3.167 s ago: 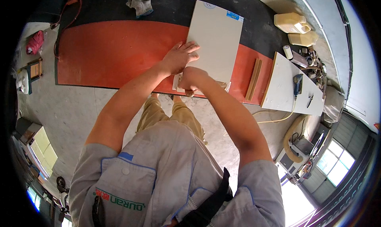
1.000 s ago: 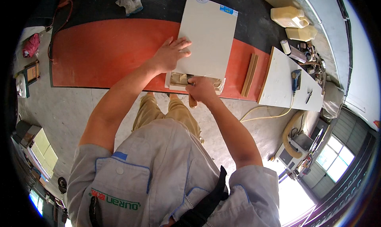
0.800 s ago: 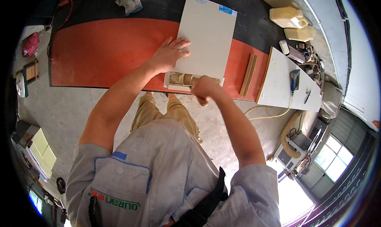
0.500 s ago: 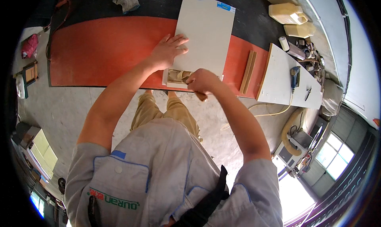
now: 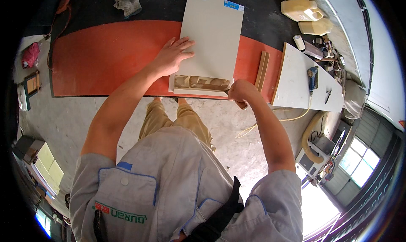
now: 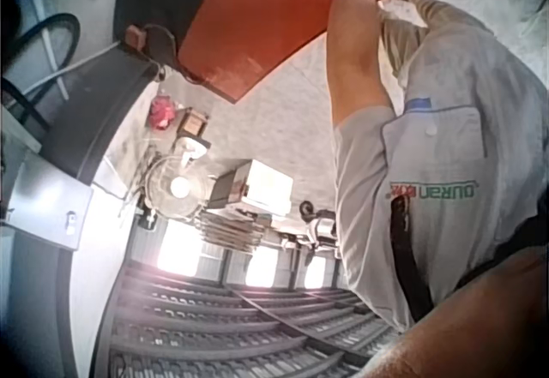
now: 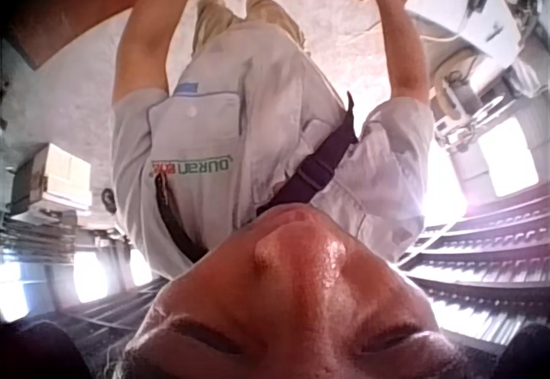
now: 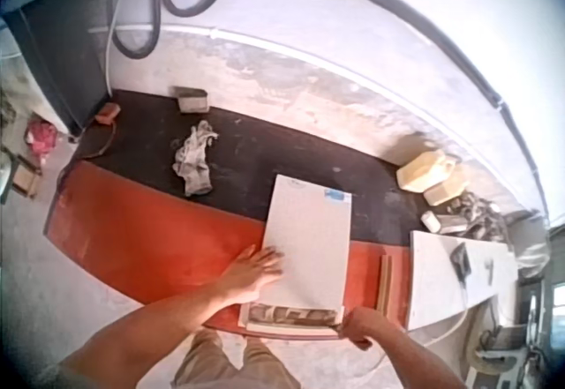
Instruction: The person pours a yellow liquid from a plastic jug into a small container, then uses a brush to apply the liquid to a white rectangular board. They also handle a plastic bag containing small items and use a staple gun on the board.
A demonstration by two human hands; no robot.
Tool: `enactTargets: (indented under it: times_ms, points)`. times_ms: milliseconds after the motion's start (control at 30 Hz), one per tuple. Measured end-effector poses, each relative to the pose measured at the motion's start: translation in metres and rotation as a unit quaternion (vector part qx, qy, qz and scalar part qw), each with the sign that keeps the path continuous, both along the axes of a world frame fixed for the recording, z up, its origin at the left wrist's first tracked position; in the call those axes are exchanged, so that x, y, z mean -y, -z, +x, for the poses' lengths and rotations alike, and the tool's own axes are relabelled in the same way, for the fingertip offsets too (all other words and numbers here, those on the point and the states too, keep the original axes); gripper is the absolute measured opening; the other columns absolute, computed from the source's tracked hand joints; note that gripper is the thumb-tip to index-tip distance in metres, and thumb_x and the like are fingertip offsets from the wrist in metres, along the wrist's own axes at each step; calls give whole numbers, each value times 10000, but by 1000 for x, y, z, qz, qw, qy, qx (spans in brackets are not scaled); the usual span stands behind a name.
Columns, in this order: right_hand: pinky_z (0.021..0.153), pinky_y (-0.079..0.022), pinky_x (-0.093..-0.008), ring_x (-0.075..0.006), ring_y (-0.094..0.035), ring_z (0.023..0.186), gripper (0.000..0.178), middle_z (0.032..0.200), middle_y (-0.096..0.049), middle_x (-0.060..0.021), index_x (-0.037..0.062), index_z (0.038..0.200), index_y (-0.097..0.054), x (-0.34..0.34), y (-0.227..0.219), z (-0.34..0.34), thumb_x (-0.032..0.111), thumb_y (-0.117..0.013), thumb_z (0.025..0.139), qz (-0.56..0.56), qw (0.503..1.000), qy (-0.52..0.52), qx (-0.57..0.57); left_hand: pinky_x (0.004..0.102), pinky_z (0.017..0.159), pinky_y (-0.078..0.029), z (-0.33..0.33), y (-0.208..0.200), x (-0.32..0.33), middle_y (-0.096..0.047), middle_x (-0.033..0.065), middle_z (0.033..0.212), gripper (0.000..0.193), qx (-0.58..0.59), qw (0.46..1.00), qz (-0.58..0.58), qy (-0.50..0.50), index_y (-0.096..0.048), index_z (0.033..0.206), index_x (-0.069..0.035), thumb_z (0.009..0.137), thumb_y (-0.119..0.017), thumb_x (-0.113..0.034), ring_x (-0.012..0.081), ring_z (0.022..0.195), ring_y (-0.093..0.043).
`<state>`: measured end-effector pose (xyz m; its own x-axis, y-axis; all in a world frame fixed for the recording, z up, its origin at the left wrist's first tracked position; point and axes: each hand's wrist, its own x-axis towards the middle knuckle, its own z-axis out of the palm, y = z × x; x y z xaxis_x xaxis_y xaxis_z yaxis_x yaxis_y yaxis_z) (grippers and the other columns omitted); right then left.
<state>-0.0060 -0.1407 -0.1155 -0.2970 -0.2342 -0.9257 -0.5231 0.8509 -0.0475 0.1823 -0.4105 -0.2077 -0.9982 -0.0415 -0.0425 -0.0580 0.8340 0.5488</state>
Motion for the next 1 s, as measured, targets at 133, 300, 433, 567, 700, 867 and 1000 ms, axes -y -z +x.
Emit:
enactTargets:
  times_ms: [133, 300, 433, 567, 700, 867, 1000]
  points:
    - [525, -447, -350, -154, -510, 450, 199, 523, -587, -51, 7, 699, -664, -6, -9, -12, 145, -727, 828, -33, 989, 136, 41, 536, 1268, -261, 1, 1, -1, -394, 49, 1659, 555, 6, 1000, 0, -5, -695, 1346, -140, 838, -615, 69, 237, 1566, -299]
    - [544, -481, -328, -126, -589, 558, 212, 665, -676, -47, -63, 985, -780, -30, 4, 15, 98, -743, 851, -157, 966, 206, 1, 534, 1271, -257, 0, -1, -1, -390, 50, 1662, 550, 5, 1000, -4, 1, -694, 1349, -138, 847, -606, 68, 233, 1569, -294]
    - [564, -530, -315, -139, -643, 645, 272, 754, -697, -90, -75, 1073, -763, -40, -12, 6, 112, -732, 877, -156, 939, 298, 67, 533, 1268, -260, 1, -1, 2, -385, 58, 1664, 560, 6, 1000, -1, 5, -688, 1356, -139, 845, -603, 72, 240, 1571, -290]
    - [590, -571, -383, -198, -651, 620, 323, 808, -680, -113, -73, 1199, -658, -58, 1, 30, 165, -573, 998, -277, 729, 603, 169, 543, 1259, -265, 0, -3, 1, -385, 71, 1659, 578, 5, 1000, -21, 16, -676, 1363, -135, 830, -611, 79, 262, 1567, -294]
    - [791, -575, -453, -213, -598, 612, 195, 805, -665, -116, 15, 979, -599, -72, 32, 69, 201, -551, 1016, -301, 568, 732, 227, 555, 1250, -277, -2, -8, 1, -368, 76, 1664, 595, 12, 999, -35, 32, -664, 1369, -135, 814, -629, 78, 273, 1568, -287]
    - [749, -589, -433, -191, -621, 681, 195, 863, -678, -107, 32, 954, -611, -71, 54, 65, 180, -518, 1039, -318, 545, 754, 182, 559, 1243, -291, -7, -23, 0, -351, 77, 1671, 634, 44, 996, -56, 46, -644, 1393, -147, 805, -628, 90, 279, 1574, -271]
    - [695, -597, -393, -182, -602, 686, 120, 851, -669, -126, -30, 939, -613, -58, 47, 53, 48, -542, 995, -379, 579, 704, 156, 557, 1246, -291, -7, -19, -1, -349, 84, 1673, 642, 52, 994, -80, 57, -633, 1410, -148, 816, -611, 96, 297, 1570, -273]
